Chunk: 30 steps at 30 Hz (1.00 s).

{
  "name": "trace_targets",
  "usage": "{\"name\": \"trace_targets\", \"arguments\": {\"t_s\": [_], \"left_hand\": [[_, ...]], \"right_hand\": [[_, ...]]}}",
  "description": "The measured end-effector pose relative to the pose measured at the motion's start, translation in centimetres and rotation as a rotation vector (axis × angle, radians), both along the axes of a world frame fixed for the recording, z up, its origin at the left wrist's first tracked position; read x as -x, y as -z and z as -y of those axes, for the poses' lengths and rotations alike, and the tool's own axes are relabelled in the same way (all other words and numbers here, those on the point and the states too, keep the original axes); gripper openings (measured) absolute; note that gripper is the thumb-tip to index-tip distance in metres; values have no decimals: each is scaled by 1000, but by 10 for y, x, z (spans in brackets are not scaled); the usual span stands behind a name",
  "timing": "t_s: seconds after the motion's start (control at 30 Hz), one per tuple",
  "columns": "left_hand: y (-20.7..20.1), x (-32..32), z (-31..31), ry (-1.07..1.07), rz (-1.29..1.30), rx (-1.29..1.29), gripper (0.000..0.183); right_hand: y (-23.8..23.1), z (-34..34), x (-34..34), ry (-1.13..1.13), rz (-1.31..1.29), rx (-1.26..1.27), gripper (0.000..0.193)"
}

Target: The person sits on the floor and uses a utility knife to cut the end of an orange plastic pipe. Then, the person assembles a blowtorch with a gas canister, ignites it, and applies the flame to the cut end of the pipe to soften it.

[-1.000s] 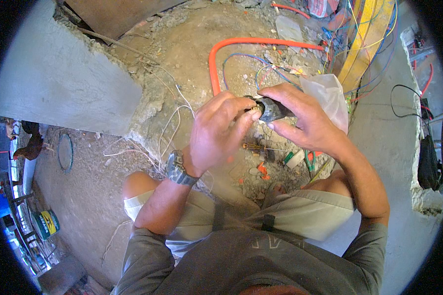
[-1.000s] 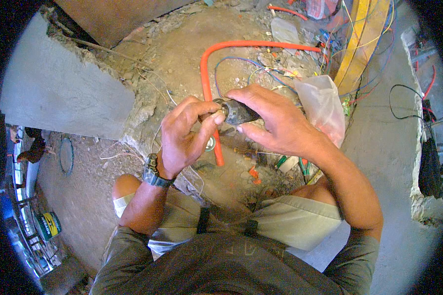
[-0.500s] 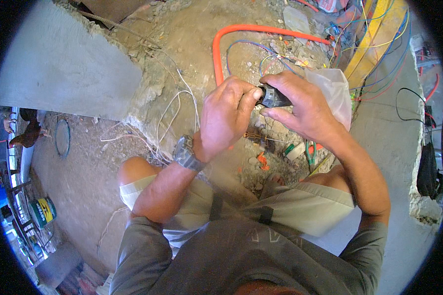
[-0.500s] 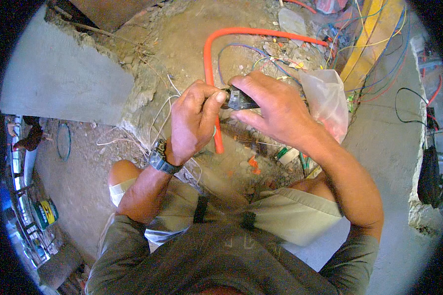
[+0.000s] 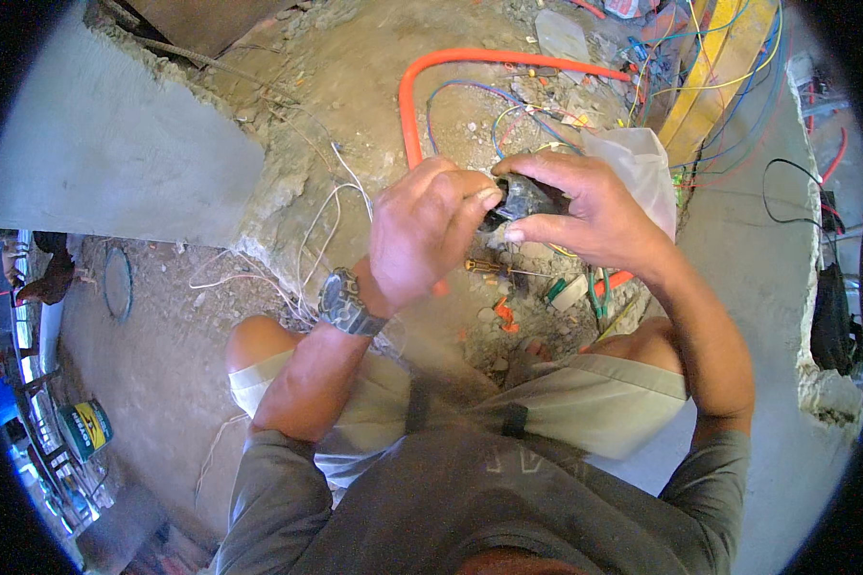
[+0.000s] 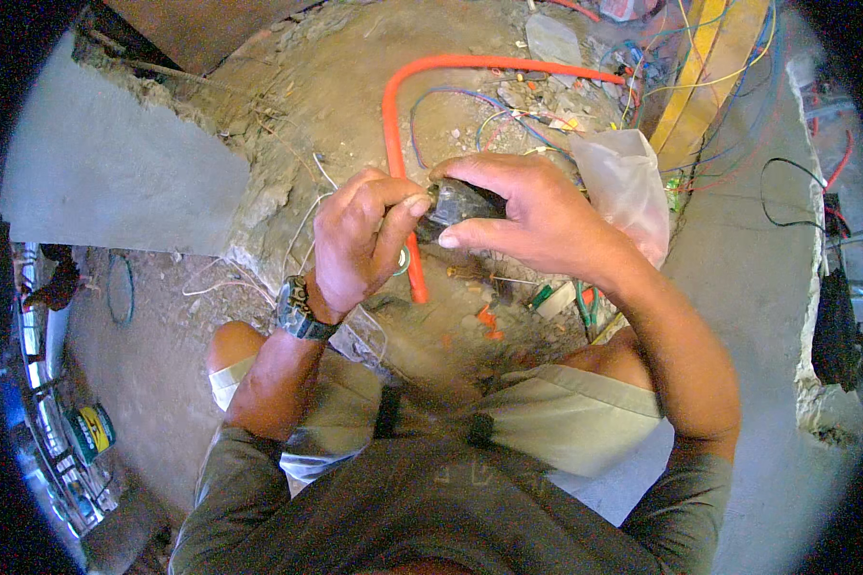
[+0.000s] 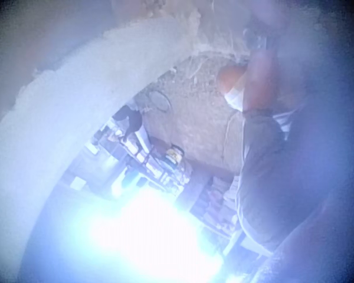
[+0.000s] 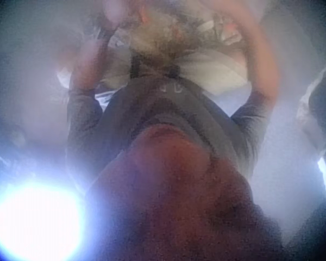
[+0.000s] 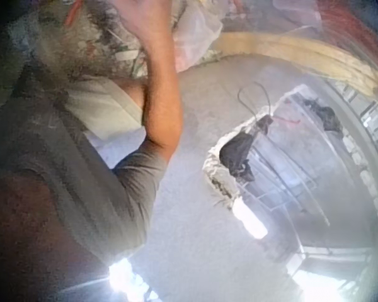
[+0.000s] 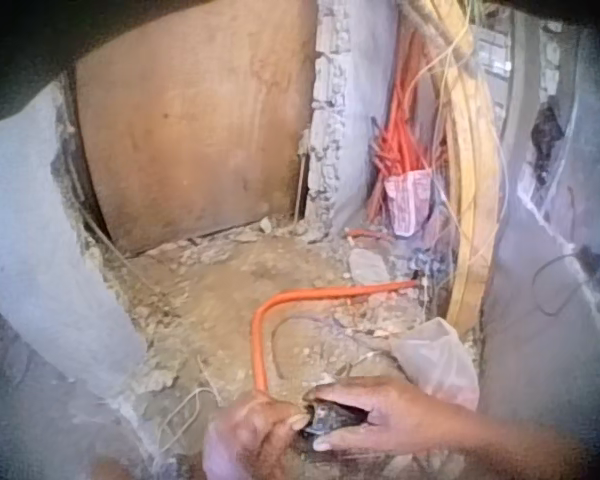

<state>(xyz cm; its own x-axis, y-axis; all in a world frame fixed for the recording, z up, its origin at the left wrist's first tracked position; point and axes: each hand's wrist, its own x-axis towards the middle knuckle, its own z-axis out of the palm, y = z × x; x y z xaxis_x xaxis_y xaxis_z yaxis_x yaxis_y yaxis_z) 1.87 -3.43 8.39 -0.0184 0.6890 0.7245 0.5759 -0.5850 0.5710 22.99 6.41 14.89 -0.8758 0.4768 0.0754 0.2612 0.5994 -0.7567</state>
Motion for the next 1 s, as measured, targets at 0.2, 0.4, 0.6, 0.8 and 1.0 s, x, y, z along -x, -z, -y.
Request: {"name": "trace_targets", "arguments": {"t_s": [0.2,0.4,0.6,0.8,1.0], "left_hand": [[-15,-1,8,3,100,321,14],[-20,-3,9,58,162,417,12],[-12,3,8,100,19,311,9],[-8,11,7,95,-13,190,19],[4,47,-1,-37,129,377,29]], "right_hand": [[-12,1,1,-2,-9,-508,61],[-11,-1,-1,-24,33,-706,64],[-6,-5,1,-65,-19,-672,61],[-9,-5,1,-69,-49,-619,58],[-4,-9,-6,36,-156,-420,57]]}}
